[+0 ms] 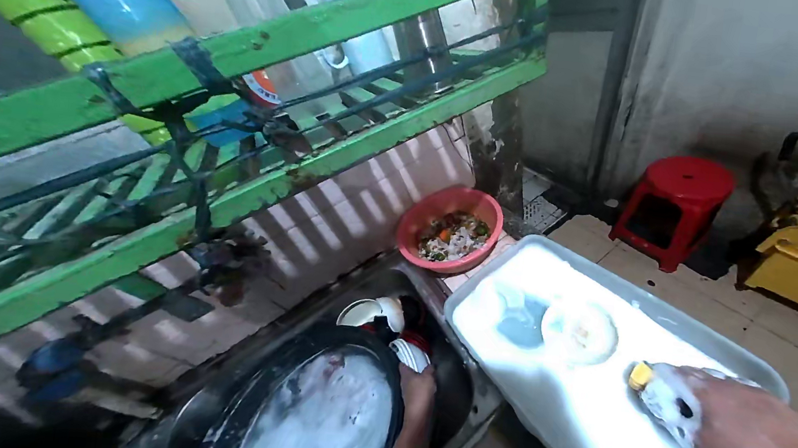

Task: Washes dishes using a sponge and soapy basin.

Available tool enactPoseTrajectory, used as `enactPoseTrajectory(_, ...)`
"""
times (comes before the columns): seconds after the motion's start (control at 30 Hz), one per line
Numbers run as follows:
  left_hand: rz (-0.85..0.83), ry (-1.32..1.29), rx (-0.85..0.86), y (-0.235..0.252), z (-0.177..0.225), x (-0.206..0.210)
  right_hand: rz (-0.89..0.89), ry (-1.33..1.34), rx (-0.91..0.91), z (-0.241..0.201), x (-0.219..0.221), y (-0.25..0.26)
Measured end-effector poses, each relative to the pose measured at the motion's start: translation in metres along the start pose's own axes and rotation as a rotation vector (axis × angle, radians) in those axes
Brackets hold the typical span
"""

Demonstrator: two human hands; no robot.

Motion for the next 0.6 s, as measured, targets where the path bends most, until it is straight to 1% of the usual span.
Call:
enactPoseTrajectory(0.07, -0.041, 0.157, -0.070, 0.004, -0.028, 0.010, 0.005, -0.003, 0.000, -0.001, 0.001, -0.001)
enactPoseTrajectory(0.1, -0.077, 0.243, -0.066, 0.005, -0.038, 0.012, 0.005, -0.004, -0.001, -0.001, 0.000, -0.001)
enactPoseTrajectory(0.13, -0.131, 0.359, -0.019, 0.005, -0.041, 0.015, 0.001, -0.002, 0.003, -0.001, -0.001, -0.001)
enactPoseTrajectory(0.2, -0.216, 0.634, 0.137, -0.002, -0.027, 0.015, -0.008, 0.008, 0.014, 0.000, -0.002, 0.000)
enactPoseTrajectory(0.23, -0.210, 0.672, 0.162, -0.003, -0.020, 0.011, -0.004, 0.011, 0.013, 0.000, -0.001, 0.000)
enactPoseTrajectory(0.27, -0.181, 0.598, 0.141, -0.004, -0.017, 0.007, 0.002, 0.014, 0.010, 0.000, -0.001, 0.000)
enactPoseTrajectory(0.3, -0.150, 0.442, 0.093, -0.006, -0.017, 0.000, 0.004, 0.016, 0.004, 0.000, 0.000, 0.000)
enactPoseTrajectory(0.33, -0.128, 0.218, 0.014, -0.012, -0.016, -0.008, 0.000, 0.021, 0.001, 0.000, 0.001, 0.000)
enactPoseTrajectory(0.4, -0.139, -0.188, -0.158, -0.028, -0.012, -0.029, 0.003, 0.031, -0.007, 0.001, 0.001, 0.001)
enactPoseTrajectory(0.47, -0.109, -0.424, -0.251, -0.041, 0.000, -0.055, 0.008, 0.041, -0.010, 0.001, 0.002, 0.000)
enactPoseTrajectory(0.5, -0.079, -0.506, -0.253, -0.048, 0.013, -0.071, 0.011, 0.043, -0.014, 0.001, 0.003, 0.000)
enactPoseTrajectory(0.53, -0.046, -0.572, -0.214, -0.055, 0.030, -0.089, 0.014, 0.045, -0.019, 0.001, 0.003, 0.000)
enactPoseTrajectory(0.6, -0.019, -0.697, -0.083, -0.075, 0.073, -0.127, 0.005, 0.057, -0.025, 0.000, 0.001, -0.001)
Point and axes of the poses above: each hand's wrist, its own y-axis towards the middle knuckle, its own x-axis out of the palm, z = x × y, the point moved 6 cm from there along y, towards the middle knuckle, and after that the axes turned 15 degrees about z, right-handed, at the moved point
